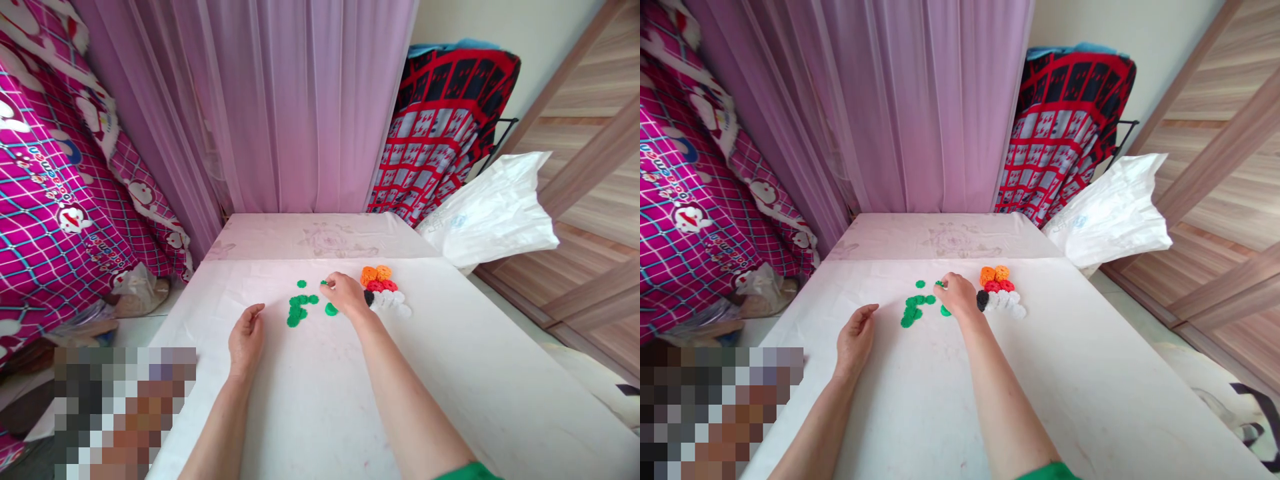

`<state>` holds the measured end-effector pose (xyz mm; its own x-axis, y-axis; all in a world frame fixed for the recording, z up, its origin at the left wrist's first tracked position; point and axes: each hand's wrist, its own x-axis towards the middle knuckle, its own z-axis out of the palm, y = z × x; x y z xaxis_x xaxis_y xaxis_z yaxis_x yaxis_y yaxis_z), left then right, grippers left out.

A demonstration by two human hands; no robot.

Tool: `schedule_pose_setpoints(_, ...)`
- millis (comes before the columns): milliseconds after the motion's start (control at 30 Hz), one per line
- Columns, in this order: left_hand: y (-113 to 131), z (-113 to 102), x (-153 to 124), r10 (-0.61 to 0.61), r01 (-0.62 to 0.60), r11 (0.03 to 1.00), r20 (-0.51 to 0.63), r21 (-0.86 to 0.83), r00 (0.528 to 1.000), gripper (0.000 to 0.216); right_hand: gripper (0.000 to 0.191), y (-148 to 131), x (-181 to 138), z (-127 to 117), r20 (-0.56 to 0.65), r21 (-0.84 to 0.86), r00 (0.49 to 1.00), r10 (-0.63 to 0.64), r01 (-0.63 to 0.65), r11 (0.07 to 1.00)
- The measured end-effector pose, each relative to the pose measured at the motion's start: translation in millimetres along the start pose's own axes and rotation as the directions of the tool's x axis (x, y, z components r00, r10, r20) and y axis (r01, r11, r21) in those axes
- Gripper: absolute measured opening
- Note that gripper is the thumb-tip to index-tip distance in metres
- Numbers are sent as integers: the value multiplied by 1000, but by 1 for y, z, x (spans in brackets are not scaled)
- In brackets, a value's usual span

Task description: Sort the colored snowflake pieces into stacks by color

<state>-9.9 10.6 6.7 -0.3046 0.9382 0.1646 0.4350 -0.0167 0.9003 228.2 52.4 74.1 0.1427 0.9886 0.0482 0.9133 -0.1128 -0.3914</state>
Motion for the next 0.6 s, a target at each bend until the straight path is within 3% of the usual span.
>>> schedule_pose_setpoints(200, 2, -1, -1, -6, 6, 1000, 11, 21, 1000, 33, 15, 30, -37, 2, -49, 53, 999, -25, 28, 998)
schedule_pose_setpoints(600, 6, -3, -2, -24, 23, 1000, 14, 21, 1000, 32, 15, 14, -45, 0, 2, -149, 998, -66, 66, 987)
